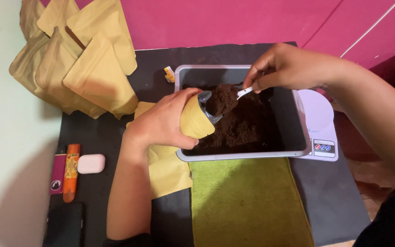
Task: The person opens a yellow pouch, scoops coffee grounds from a bin using a spoon, and fills the pouch.
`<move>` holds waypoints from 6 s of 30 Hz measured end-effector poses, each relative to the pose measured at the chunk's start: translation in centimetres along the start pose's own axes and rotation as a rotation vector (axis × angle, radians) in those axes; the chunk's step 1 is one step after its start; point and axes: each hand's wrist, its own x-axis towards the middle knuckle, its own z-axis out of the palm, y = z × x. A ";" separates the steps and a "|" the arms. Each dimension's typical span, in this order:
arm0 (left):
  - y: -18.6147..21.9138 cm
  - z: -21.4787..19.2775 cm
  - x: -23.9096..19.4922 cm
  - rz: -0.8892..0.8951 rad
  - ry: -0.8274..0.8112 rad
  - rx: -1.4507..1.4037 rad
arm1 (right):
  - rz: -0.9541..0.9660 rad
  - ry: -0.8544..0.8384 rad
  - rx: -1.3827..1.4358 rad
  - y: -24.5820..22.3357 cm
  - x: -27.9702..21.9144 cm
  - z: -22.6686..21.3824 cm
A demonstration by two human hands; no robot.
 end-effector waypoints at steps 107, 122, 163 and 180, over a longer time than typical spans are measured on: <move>3.7 6.9 1.7 1.049 0.670 -1.232 | -0.792 0.470 0.183 3.2 -4.9 15.8; 2.0 10.8 4.6 0.623 0.850 -0.876 | -0.706 0.966 0.575 7.1 -0.4 19.7; 9.6 16.5 -7.5 0.294 0.922 -0.141 | -0.544 0.831 1.163 10.5 -13.1 23.2; 15.1 17.3 -11.2 0.335 0.802 -0.400 | -0.824 0.815 0.836 6.4 -18.9 20.1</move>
